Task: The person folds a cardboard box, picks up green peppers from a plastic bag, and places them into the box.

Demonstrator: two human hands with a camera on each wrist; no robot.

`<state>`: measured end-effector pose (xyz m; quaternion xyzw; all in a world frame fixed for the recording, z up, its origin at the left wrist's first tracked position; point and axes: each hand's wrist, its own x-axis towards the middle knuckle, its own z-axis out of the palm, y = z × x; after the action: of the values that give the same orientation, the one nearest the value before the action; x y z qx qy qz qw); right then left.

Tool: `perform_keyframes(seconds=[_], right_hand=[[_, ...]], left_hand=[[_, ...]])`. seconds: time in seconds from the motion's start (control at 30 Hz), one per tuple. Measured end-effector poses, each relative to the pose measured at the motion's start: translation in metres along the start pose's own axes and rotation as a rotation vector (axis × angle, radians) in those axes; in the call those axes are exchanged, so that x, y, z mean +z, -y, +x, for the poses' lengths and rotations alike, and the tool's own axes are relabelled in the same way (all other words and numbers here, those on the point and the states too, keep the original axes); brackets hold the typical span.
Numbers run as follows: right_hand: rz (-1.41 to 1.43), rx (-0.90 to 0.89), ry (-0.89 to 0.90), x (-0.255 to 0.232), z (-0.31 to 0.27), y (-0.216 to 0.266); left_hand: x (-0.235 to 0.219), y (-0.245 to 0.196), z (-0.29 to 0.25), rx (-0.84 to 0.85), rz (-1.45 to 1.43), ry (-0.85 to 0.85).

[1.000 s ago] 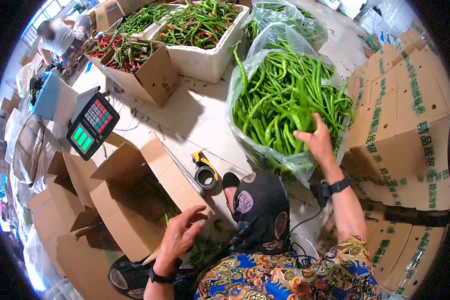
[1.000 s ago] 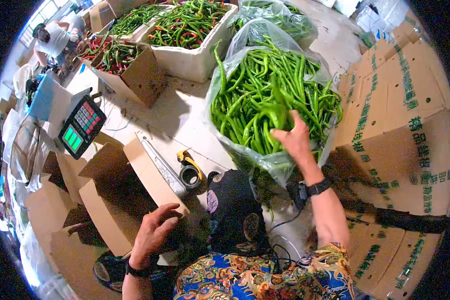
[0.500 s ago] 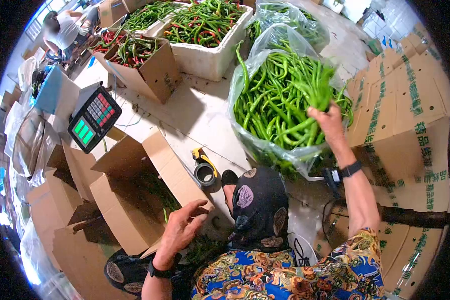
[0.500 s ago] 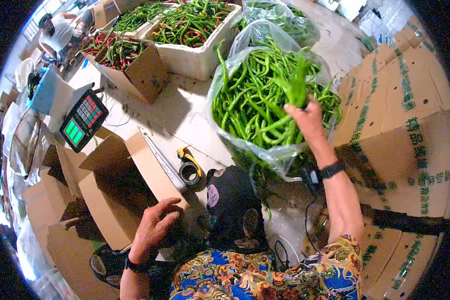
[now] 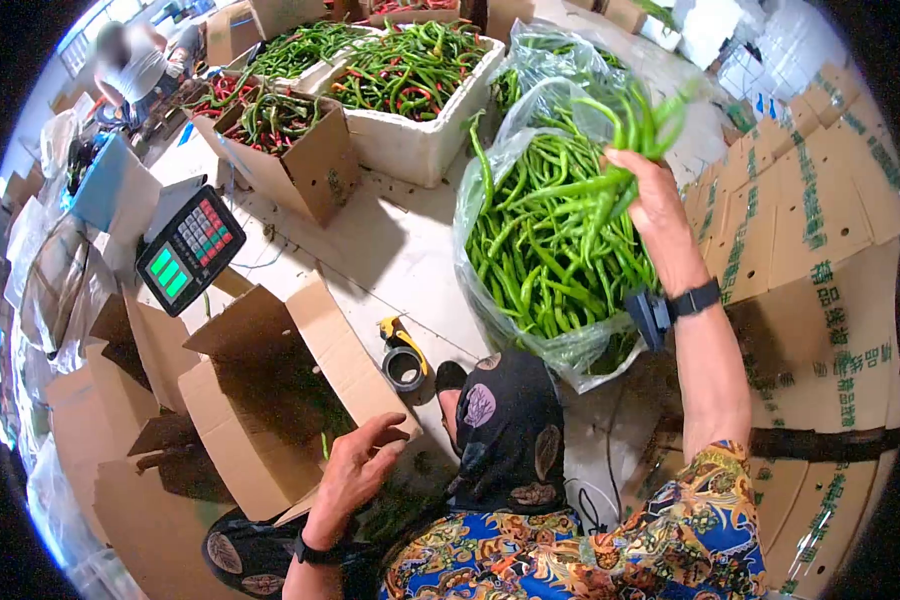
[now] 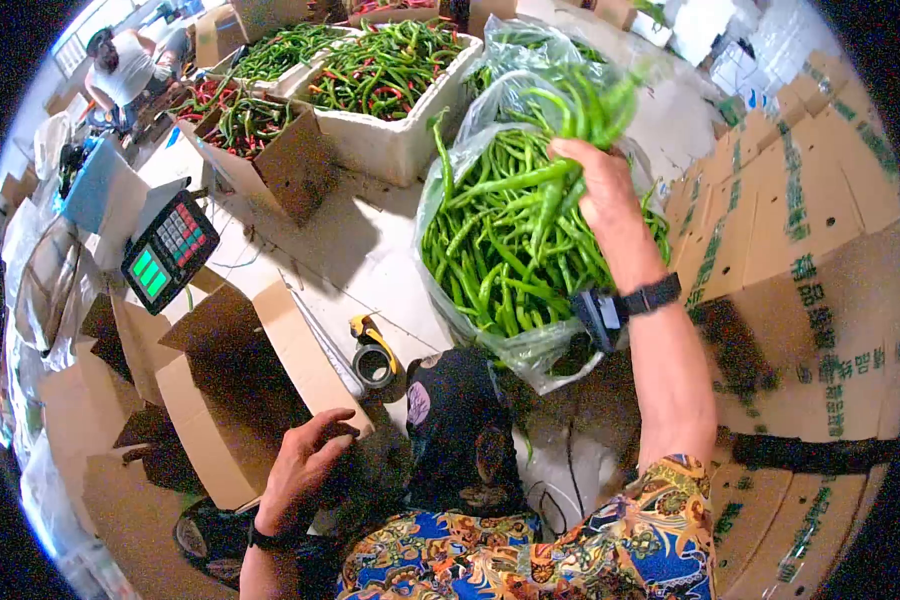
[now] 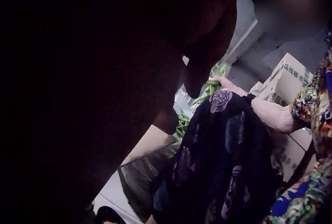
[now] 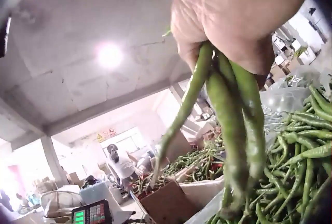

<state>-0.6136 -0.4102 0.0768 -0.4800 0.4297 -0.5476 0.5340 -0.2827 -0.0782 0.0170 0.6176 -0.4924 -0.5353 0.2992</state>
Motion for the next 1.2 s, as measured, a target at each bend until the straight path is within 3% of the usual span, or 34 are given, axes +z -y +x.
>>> perform_keyframes(seconds=[0.07,0.17,0.33,0.4,0.53,0.67,0.93,1.0,1.03,1.07,1.2], right_hand=[[0.253,0.172,0.111,-0.015,0.005,0.002],[0.372,0.233,0.122,0.01,-0.025,0.026],[0.324,0.177,0.386,0.057,-0.095,0.056],[0.325,0.237,0.418,0.081,-0.129,0.066],[0.461,0.41,0.576,0.108,-0.173,0.048],[0.387,0.588,0.538,0.126,-0.208,0.007],[0.35,0.698,0.513,0.173,-0.273,-0.048],[0.37,0.728,0.526,0.179,-0.276,-0.05],[0.367,0.703,0.504,0.182,-0.277,-0.05],[0.363,0.677,0.483,0.184,-0.277,-0.051],[0.596,0.829,0.497,0.179,-0.269,-0.061]], left_hand=[[-0.001,0.0,-0.004,-0.02,-0.072,-0.034],[-0.005,-0.012,-0.008,-0.059,-0.179,-0.074],[-0.01,-0.041,-0.013,-0.033,-0.31,-0.122],[-0.009,-0.051,-0.016,0.009,-0.433,-0.142],[-0.008,-0.049,-0.025,0.096,-0.571,-0.162],[0.001,-0.037,-0.032,0.106,-0.757,-0.267],[0.032,-0.018,-0.033,0.211,-0.302,-0.5],[0.031,-0.01,-0.032,0.303,-0.384,-0.549],[0.028,-0.011,-0.038,0.232,-0.438,-0.497],[0.024,-0.014,-0.045,0.162,-0.608,-0.419],[0.01,-0.001,-0.055,0.192,-1.318,-0.317]])
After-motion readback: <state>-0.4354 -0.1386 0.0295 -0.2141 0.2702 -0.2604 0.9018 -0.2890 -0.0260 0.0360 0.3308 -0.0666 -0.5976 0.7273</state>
